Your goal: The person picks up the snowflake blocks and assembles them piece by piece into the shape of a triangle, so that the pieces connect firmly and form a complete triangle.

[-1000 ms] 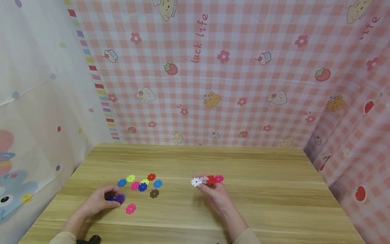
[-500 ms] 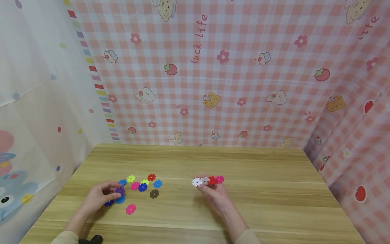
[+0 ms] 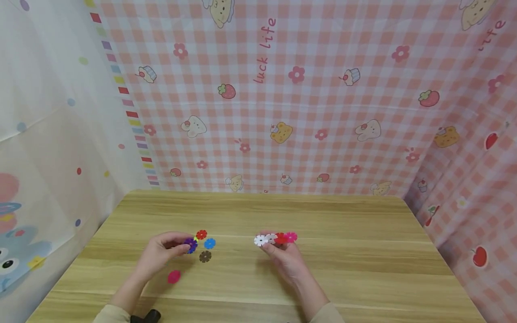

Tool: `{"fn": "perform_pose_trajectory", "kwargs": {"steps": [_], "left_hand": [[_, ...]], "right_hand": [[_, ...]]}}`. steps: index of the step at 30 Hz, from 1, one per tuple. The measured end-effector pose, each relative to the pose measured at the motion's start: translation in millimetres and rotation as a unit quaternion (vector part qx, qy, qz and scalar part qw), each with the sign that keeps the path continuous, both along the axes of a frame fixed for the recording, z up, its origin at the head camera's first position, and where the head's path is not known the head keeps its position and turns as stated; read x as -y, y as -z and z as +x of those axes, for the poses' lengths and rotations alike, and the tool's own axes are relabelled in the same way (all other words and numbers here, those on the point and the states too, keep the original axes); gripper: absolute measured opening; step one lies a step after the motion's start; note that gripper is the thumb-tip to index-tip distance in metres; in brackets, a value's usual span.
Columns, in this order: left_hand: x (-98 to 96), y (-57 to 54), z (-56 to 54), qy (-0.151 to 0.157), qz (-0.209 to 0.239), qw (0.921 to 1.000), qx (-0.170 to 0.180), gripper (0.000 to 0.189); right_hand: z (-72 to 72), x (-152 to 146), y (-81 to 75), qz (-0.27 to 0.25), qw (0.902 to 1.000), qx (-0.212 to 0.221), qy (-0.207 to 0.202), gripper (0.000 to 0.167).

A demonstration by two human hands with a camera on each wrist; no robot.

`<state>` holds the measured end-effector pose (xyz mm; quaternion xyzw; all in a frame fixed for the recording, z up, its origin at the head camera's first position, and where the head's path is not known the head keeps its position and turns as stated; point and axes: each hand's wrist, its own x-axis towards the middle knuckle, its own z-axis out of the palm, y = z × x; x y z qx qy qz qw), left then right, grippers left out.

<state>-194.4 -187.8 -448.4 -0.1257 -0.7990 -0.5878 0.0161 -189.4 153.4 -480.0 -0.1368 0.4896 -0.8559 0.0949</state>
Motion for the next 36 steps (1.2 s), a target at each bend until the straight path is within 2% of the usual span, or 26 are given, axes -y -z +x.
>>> {"fn": "perform_pose_trajectory", "kwargs": {"steps": [3, 7, 10, 14, 21, 30, 36], "left_hand": [[-27.2, -4.8, 2.0, 0.033, 0.025, 0.9990, 0.014, 0.028], [-62.4, -7.7, 3.8, 0.060, 0.042, 0.9973, 0.014, 0.026], [-84.5, -9.1, 5.0, 0.069, 0.048, 0.9964, 0.013, 0.023], [-104.6, -9.6, 5.4, 0.064, 0.049, 0.9967, 0.008, 0.021], [-120.9, -11.1, 5.0, 0.053, 0.054, 0.9971, 0.000, 0.019], [-127.3, -13.3, 9.1, 0.047, 0.063, 0.9969, -0.009, 0.016], [-131.0, -12.5, 10.9, 0.030, 0.059, 0.9977, -0.015, 0.014]], "right_hand": [[0.4, 1.4, 0.7, -0.003, 1.0000, -0.006, -0.003, 0.027], [0.9, 2.1, 1.9, -0.001, 1.0000, -0.008, -0.004, 0.028], [1.2, 2.7, 2.5, 0.003, 0.9999, -0.015, -0.005, 0.029], [1.8, 4.1, 1.8, 0.010, 0.9995, -0.028, -0.011, 0.029], [2.4, 5.7, 0.9, 0.002, 0.9996, -0.025, -0.014, 0.030], [3.2, 6.4, 1.1, -0.021, 0.9995, -0.009, -0.020, 0.027], [4.0, 8.0, -0.3, -0.034, 0.9992, 0.002, -0.018, 0.027]]}}
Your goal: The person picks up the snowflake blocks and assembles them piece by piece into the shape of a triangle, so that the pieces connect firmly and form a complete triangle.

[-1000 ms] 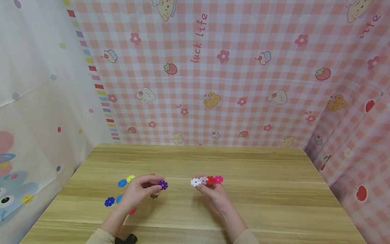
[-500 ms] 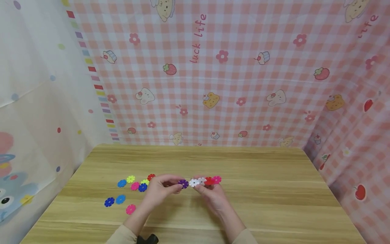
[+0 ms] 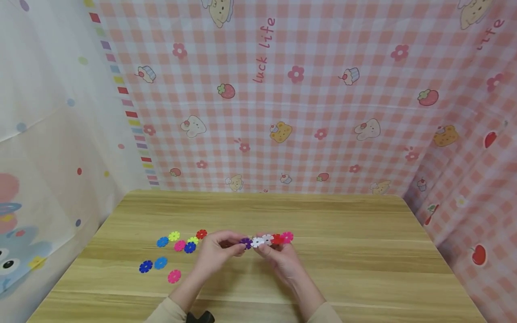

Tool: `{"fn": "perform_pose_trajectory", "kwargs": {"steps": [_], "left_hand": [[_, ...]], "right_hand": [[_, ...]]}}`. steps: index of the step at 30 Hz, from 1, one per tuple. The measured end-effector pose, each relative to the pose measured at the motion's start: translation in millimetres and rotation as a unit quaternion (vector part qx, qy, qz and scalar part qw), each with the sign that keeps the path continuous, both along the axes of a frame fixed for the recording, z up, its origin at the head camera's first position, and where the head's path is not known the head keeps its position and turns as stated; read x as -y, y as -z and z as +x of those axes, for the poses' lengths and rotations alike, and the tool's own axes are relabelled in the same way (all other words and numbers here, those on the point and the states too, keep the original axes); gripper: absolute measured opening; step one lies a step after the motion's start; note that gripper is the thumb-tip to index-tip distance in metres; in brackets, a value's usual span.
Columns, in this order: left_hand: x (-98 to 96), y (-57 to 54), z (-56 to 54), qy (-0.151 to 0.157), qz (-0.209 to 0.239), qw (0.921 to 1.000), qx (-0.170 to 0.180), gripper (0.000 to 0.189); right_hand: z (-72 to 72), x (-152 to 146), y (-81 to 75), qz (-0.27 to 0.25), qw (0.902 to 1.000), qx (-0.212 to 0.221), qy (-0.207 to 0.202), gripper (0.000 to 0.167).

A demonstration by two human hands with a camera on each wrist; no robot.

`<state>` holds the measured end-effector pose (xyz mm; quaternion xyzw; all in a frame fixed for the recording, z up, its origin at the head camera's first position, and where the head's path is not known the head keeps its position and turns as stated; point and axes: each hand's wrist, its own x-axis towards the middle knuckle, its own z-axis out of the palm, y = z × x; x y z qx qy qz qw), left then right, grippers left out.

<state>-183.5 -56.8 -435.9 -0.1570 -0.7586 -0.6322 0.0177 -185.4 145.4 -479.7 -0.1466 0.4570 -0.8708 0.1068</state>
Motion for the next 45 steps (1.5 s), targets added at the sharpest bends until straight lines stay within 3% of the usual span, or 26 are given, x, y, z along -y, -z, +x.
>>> {"fn": "perform_pose_trajectory", "kwargs": {"steps": [17, 25, 28, 32, 37, 45], "left_hand": [[-4.7, 4.1, 1.9, -0.018, 0.006, 0.9991, -0.038, 0.014], [-4.1, 1.7, 0.3, -0.009, -0.031, 0.9984, -0.046, 0.012], [-5.6, 3.1, 0.2, -0.015, -0.024, 0.9982, -0.053, 0.012], [-7.4, 6.2, 0.6, -0.025, -0.010, 0.9983, -0.052, 0.013], [-6.2, 6.0, 0.6, -0.023, -0.028, 0.9984, -0.042, 0.012], [-8.7, 4.3, 0.6, -0.027, -0.018, 0.9987, -0.039, 0.009]], "right_hand": [[-1.0, 0.0, -2.0, 0.011, 0.9998, 0.004, -0.016, 0.025], [-0.6, -1.5, -2.1, 0.018, 0.9996, 0.006, -0.020, 0.026], [-0.8, -1.1, -2.8, 0.014, 0.9996, 0.014, -0.019, 0.025], [-0.6, -0.3, -4.3, 0.010, 0.9996, 0.017, -0.018, 0.026], [0.3, -0.5, -3.4, 0.023, 0.9994, 0.013, -0.021, 0.030], [-0.9, 0.9, -2.1, 0.012, 0.9996, -0.016, -0.022, 0.024]]}}
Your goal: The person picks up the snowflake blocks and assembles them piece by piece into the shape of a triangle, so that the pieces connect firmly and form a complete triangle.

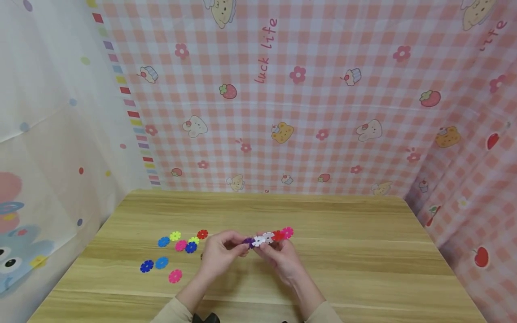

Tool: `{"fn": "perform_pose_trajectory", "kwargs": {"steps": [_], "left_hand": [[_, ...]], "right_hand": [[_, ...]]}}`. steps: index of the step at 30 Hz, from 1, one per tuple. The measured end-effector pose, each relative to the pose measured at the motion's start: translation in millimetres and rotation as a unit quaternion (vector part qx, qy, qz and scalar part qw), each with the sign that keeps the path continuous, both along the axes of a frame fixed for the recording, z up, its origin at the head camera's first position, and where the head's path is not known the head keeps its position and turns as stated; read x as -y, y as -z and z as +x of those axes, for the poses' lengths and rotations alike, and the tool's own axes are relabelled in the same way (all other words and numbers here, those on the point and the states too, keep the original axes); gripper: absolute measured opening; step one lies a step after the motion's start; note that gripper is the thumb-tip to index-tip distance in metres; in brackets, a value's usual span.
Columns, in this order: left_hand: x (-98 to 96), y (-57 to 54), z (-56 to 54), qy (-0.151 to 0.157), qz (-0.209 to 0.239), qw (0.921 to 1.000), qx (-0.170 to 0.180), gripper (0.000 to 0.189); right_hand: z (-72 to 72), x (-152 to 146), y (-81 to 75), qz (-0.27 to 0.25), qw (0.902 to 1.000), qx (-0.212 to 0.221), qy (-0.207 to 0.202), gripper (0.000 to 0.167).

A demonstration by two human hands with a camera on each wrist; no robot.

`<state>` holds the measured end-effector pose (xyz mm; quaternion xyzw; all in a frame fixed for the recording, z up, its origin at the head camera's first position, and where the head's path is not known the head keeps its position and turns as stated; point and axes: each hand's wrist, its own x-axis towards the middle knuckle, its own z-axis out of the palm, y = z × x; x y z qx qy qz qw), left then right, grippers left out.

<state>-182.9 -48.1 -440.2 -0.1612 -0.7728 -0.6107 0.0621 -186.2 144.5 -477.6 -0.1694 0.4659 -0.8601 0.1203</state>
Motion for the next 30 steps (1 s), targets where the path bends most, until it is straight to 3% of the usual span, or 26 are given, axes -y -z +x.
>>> {"fn": "perform_pose_trajectory", "kwargs": {"steps": [4, 10, 17, 21, 24, 30], "left_hand": [[1.2, -1.3, -0.7, 0.003, -0.008, 0.9997, 0.021, 0.009], [12.0, -5.4, -3.6, 0.042, -0.009, 0.9978, 0.050, 0.006], [20.5, -7.6, -6.8, 0.057, -0.076, 0.9954, 0.009, 0.011], [20.5, -9.5, -7.7, 0.065, -0.082, 0.9945, 0.011, 0.013], [17.5, -9.5, -8.1, 0.054, -0.068, 0.9959, 0.025, 0.012], [5.4, -4.9, -8.2, -0.014, -0.037, 0.9983, 0.042, 0.009]], "right_hand": [[-0.6, 0.2, -1.0, 0.015, 0.9998, -0.004, 0.010, 0.023], [-2.1, 1.4, -2.8, 0.047, 0.9988, -0.003, 0.016, 0.035], [-3.0, -0.7, -2.2, 0.078, 0.9969, -0.001, 0.006, 0.038], [-3.5, -1.0, -1.6, 0.094, 0.9955, -0.002, 0.005, 0.038], [-3.5, -0.2, -1.6, 0.096, 0.9953, 0.002, 0.016, 0.042], [-3.1, 2.5, -0.6, 0.080, 0.9957, 0.003, 0.048, 0.039]]}}
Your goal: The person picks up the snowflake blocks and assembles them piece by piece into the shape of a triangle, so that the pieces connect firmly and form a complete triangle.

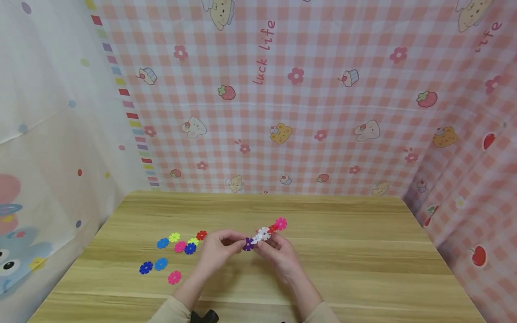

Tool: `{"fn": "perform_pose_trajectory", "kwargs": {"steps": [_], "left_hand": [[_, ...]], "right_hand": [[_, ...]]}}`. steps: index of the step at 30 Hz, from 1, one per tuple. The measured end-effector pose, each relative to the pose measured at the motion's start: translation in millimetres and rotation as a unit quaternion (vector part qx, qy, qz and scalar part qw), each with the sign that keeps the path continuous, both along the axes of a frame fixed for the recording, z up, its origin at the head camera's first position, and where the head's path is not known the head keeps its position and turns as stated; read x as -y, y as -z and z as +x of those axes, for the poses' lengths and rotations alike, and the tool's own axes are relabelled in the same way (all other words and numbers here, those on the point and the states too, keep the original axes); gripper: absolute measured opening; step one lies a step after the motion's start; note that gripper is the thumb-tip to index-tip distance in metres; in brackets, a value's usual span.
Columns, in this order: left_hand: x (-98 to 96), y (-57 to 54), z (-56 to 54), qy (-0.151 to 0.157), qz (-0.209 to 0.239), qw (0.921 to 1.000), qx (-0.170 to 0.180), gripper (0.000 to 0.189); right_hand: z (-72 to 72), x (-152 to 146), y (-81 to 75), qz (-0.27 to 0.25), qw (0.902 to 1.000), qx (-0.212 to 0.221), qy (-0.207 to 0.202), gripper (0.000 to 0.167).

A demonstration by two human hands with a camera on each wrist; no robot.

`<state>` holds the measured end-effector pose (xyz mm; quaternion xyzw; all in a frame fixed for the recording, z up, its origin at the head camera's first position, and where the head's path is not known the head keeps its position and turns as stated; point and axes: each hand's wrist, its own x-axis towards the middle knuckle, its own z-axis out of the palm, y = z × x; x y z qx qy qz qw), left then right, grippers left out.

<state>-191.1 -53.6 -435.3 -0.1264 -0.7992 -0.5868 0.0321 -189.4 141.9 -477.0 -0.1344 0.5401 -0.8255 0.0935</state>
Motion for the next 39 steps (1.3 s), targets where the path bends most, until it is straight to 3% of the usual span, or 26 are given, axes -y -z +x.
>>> {"fn": "perform_pose_trajectory", "kwargs": {"steps": [4, 11, 20, 24, 28, 33, 39], "left_hand": [[-6.8, 5.8, -1.4, -0.038, 0.037, 0.9985, 0.012, 0.009], [-17.7, 10.7, -3.6, -0.093, 0.091, 0.9911, 0.027, 0.011], [-28.7, 9.7, -2.3, -0.118, 0.137, 0.9829, 0.033, 0.014], [-30.9, 10.4, -2.1, -0.111, 0.147, 0.9823, 0.035, 0.016], [-26.1, 12.1, -1.9, -0.074, 0.136, 0.9876, 0.030, 0.017], [-5.5, 15.5, -3.9, -0.024, 0.069, 0.9972, 0.016, 0.018], [31.9, 20.0, -7.2, -0.024, 0.004, 0.9994, 0.023, 0.017]], "right_hand": [[1.8, 2.6, 2.5, 0.005, 0.9994, -0.001, 0.034, 0.031], [4.5, 9.5, 1.8, 0.007, 0.9951, 0.012, 0.098, 0.034], [4.3, 17.7, 1.6, -0.008, 0.9898, 0.014, 0.141, 0.031], [3.7, 19.1, 1.2, -0.007, 0.9863, 0.022, 0.163, 0.028], [3.1, 18.0, 2.1, -0.010, 0.9845, 0.032, 0.172, 0.028], [3.3, 13.2, 5.0, -0.013, 0.9852, 0.034, 0.168, 0.029], [3.0, 5.2, 7.8, -0.016, 0.9844, 0.053, 0.167, 0.030]]}}
